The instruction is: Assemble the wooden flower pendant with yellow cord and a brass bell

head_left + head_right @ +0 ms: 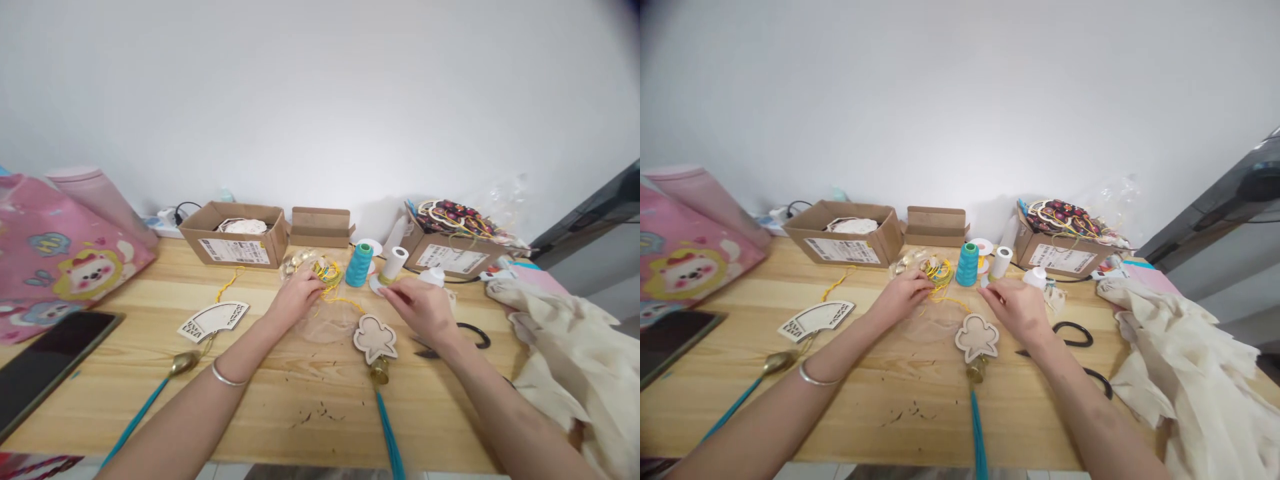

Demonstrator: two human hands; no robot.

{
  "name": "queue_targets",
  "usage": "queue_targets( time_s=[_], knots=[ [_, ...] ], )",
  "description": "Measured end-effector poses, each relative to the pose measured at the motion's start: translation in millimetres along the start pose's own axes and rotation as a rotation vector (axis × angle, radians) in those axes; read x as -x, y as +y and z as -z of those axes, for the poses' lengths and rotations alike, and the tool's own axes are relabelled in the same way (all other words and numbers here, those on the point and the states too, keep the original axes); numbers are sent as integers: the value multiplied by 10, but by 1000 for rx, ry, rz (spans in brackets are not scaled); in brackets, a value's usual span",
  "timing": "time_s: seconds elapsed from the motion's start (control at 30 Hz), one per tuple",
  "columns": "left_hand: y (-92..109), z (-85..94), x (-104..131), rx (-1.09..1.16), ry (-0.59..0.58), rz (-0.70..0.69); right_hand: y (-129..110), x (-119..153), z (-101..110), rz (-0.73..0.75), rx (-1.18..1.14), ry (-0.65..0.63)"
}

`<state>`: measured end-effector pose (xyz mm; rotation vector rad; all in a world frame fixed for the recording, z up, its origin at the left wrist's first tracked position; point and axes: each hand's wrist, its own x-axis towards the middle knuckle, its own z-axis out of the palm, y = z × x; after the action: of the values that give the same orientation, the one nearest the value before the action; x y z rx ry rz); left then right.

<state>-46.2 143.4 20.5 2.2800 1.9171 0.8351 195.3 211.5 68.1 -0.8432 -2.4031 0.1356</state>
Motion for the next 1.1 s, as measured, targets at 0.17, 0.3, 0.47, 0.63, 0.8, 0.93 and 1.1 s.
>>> queue_targets(
  time_s=[0.17,0.3,0.47,0.63,0.8,0.93,1.1],
  knots=[
    [-21,17,18,-23,-1,15,169,69,220,-146,12,380],
    [-58,54,33,-14,-7,76,399,238,519,-394,-6,568],
    [-94,91,36,80,123,168,321,326,455,-326,-46,376],
    [-114,144,65,114,246,233,37,138,104,-84,-15,30],
    [-132,176,76,119,265,260,157,-131,382,-160,-57,374],
    [-145,167,63,122,259,236,484,-131,743,-391,-176,777],
    [-118,138,57,134,283,172,714,159,509,-506,-120,422]
  ],
)
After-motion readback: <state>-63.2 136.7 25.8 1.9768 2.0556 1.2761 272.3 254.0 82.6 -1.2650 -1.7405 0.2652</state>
